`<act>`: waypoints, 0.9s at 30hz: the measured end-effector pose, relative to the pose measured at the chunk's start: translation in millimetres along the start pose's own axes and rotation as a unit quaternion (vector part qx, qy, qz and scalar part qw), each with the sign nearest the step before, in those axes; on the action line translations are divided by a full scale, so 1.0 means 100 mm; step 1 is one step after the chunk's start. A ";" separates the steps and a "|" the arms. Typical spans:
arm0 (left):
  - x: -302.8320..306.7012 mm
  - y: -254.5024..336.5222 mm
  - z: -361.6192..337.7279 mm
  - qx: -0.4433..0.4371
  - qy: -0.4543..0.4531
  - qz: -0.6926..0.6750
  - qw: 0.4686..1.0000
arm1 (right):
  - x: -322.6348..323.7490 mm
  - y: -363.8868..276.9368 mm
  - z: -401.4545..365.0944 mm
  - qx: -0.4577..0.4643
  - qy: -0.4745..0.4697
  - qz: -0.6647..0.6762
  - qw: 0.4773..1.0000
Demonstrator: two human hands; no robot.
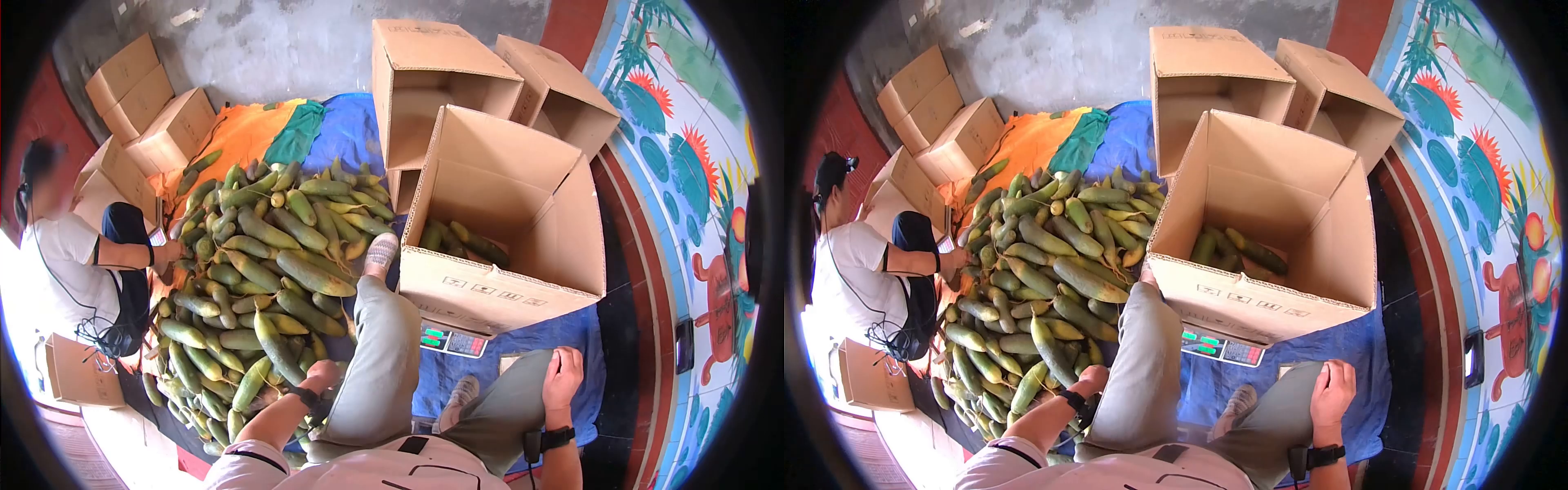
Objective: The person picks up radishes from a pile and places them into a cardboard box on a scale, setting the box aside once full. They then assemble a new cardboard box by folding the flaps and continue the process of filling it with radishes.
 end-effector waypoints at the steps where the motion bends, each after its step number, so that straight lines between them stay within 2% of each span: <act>1: -0.02 -0.07 0.04 0.000 0.003 0.002 1.000 | 0.00 0.01 0.00 -0.002 -0.002 0.001 1.000; 3: -0.01 -0.15 0.12 -0.098 0.058 0.052 0.992 | 0.01 0.01 0.00 -0.001 0.004 0.004 1.000; 4: 0.04 -0.16 0.08 -0.098 0.060 0.054 0.992 | 0.02 0.01 -0.01 0.002 0.007 0.005 1.000; 6: 0.13 -0.11 -0.01 -0.140 0.074 0.175 0.972 | 0.01 0.03 -0.02 0.002 0.011 0.007 1.000; 7: 0.20 -0.07 -0.10 -0.140 0.077 0.176 0.971 | 0.01 0.03 -0.03 0.002 0.012 0.008 1.000; 9: 0.39 -0.11 -0.28 -0.035 0.092 -0.021 0.995 | 0.03 0.03 -0.03 0.000 0.015 0.010 1.000; 10: 0.44 -0.10 -0.34 -0.034 0.094 -0.020 0.995 | 0.03 0.03 -0.03 -0.002 0.017 0.011 1.000; 12: 0.53 -0.13 -0.42 -0.016 0.122 -0.118 0.985 | 0.03 0.04 -0.04 -0.001 0.022 0.014 1.000; 13: 0.52 -0.19 -0.39 -0.017 0.125 -0.117 0.985 | 0.04 0.05 -0.05 0.000 0.025 0.015 1.000; 15: 0.53 -0.25 -0.32 -0.102 0.177 -0.087 0.975 | 0.04 0.06 -0.05 0.002 0.029 0.015 0.999; 19: 0.72 -0.14 -0.59 -0.037 0.159 -0.178 0.970 | 0.04 0.07 -0.06 0.007 0.034 0.016 0.999; 21: 0.75 -0.18 -0.57 -0.068 0.174 -0.214 0.959 | 0.04 0.08 -0.06 0.008 0.037 0.017 0.999; 25: 0.90 -0.13 -0.79 -0.055 0.193 -0.307 0.930 | 0.05 0.07 -0.07 0.011 0.042 0.014 0.999; 27: 1.00 -0.12 -0.85 -0.106 0.227 -0.347 0.904 | 0.04 0.08 -0.07 0.010 0.045 0.014 0.999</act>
Point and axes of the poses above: each hand's wrist, its own z-axis towards the middle knuckle, its own x-axis out of the back of the hand, y = z × x, the point moved 6 cm from there along z, towards the middle knuckle, and after that the axes turned 8 degrees about -z, right-handed, at the moved point
